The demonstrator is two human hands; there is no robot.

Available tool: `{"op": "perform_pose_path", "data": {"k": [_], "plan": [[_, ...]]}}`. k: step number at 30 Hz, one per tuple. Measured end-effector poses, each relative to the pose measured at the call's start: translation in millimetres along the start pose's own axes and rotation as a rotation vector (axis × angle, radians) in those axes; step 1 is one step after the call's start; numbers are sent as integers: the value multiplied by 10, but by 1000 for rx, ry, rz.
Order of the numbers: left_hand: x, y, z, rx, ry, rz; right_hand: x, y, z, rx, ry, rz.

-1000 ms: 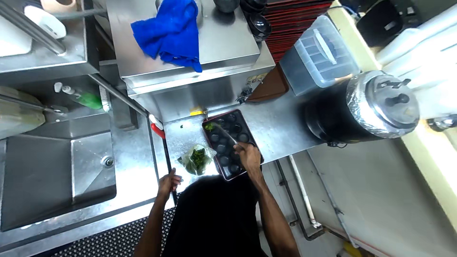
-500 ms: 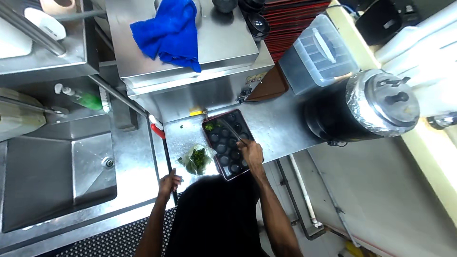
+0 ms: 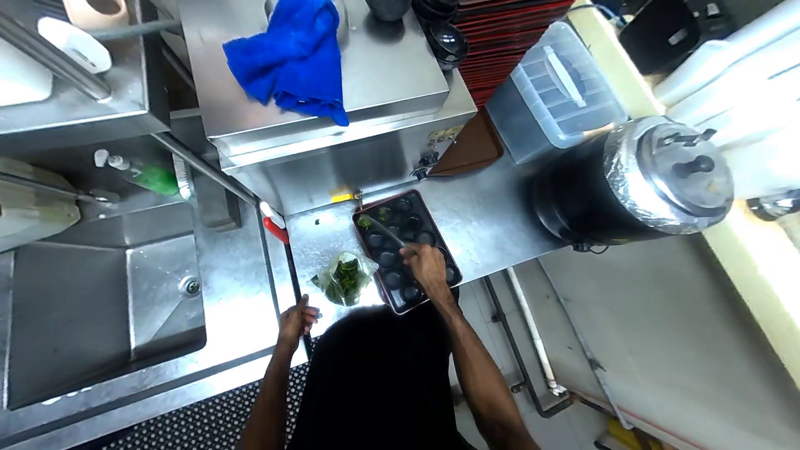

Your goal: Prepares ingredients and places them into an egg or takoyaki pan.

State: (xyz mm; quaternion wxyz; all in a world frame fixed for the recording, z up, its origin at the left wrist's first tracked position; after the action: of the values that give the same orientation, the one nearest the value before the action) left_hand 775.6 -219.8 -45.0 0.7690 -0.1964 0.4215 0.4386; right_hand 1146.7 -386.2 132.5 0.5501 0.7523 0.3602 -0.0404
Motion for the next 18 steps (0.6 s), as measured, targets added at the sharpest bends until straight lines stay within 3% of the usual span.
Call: {"op": "perform_pose_path", "data": {"k": [5, 12, 18], "plan": [[1, 0, 6, -7, 8, 8, -34, 171, 179, 181, -11, 60], [-12, 4, 19, -7, 10, 9, 82, 204, 417, 23, -124, 74], [-18, 4, 6, -3, 12, 14, -25, 175, 235, 27, -83, 61]]}}
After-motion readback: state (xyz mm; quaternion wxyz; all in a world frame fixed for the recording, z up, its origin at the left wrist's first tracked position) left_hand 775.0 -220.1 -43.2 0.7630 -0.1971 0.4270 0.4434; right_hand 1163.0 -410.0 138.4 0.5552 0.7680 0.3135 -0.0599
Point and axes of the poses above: each hand's wrist, its own x-axis towards the middle knuckle, its own y-axis out of the back of the hand, z = x × y, the point moved 9 cm from there along x, towards the middle knuckle, and after that the axes turned 1 degree about z, right-handed, at the moved point
